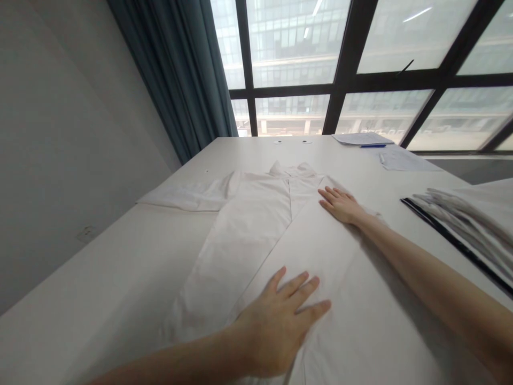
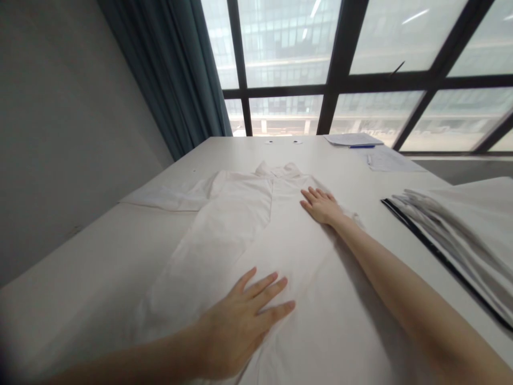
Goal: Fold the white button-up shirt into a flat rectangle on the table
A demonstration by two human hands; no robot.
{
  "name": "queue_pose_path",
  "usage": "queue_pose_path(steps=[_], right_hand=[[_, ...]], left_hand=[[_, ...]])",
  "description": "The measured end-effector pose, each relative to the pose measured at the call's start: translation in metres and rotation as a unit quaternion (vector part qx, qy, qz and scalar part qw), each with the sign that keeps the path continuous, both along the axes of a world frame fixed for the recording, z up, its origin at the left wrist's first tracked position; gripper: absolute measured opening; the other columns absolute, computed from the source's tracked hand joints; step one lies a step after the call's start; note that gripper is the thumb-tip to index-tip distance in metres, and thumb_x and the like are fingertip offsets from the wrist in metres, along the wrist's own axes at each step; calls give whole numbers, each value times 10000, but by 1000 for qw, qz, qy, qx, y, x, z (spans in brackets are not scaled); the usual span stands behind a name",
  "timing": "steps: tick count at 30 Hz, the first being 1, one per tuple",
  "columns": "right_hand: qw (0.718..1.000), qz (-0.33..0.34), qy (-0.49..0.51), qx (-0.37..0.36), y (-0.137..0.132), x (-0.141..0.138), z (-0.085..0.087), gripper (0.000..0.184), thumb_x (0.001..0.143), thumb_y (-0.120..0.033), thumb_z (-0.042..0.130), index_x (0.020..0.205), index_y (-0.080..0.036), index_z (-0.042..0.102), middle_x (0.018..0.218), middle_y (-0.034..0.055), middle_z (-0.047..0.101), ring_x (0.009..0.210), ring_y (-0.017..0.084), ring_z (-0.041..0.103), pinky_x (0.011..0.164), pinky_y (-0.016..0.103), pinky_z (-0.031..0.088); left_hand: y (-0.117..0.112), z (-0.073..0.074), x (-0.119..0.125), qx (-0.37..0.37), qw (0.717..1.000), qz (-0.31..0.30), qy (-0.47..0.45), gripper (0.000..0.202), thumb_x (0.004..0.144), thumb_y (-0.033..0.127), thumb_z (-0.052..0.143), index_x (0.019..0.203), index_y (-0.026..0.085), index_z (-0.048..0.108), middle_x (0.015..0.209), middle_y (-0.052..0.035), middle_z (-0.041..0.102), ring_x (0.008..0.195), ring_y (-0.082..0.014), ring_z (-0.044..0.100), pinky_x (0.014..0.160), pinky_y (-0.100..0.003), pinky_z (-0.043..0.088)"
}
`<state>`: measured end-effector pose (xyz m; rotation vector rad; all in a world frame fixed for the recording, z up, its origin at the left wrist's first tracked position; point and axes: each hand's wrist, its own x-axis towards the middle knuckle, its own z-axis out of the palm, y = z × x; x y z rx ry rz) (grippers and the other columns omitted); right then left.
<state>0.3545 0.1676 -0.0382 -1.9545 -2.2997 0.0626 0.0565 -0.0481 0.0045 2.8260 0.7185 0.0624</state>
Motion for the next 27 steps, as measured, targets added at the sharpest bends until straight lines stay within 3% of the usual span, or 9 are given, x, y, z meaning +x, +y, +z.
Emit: queue_pose_path(steps=[8,12,17,20,23,27], right_hand=[[998,-58,-13,2,35,12,1,616,950,-542,219,1474,-244,345,1562,75,286,1422,282,263,1112,575,228],[997,-73,-19,17,44,14,1,601,951,-531,219,1460,-246,363,1560,78,292,1398,289,310,1088,582,266],[995,-71,-30,67,37,6,2,535,969,-444,222,1395,-217,451,1521,103,369,1366,315,347,1073,634,219],[994,-30,-37,95,27,-3,3,469,979,-347,238,1341,-221,508,1503,82,404,1396,272,297,1121,571,154],[996,8,-34,81,22,-9,0,449,981,-356,266,1345,-246,504,1468,50,461,1371,223,353,1124,479,230],[998,-11,-21,62,22,-7,-2,494,982,-414,250,1397,-233,447,1491,71,425,1342,251,400,1070,488,326]], left_hand=[[1,-1,-2,-13,1000,-1,-12,480,1004,296,300,1482,258,287,1582,-75,220,1464,-247,159,1165,-543,155],[1,1,-4,-36,999,-6,-20,509,1008,418,268,1490,255,266,1588,-86,194,1470,-251,124,1166,-553,129],[2,0,-4,-47,998,-17,-23,609,978,548,263,1500,235,240,1586,-127,173,1470,-286,103,1148,-592,124],[2,0,-4,-47,998,-20,-23,617,974,559,262,1499,235,241,1584,-133,179,1468,-293,111,1143,-600,131],[1,1,-5,-42,999,-19,-27,613,974,558,268,1496,236,248,1581,-133,194,1466,-297,126,1141,-603,136],[-1,0,-5,-32,999,-18,-36,596,973,548,300,1484,244,270,1575,-121,225,1459,-296,164,1143,-588,158]])
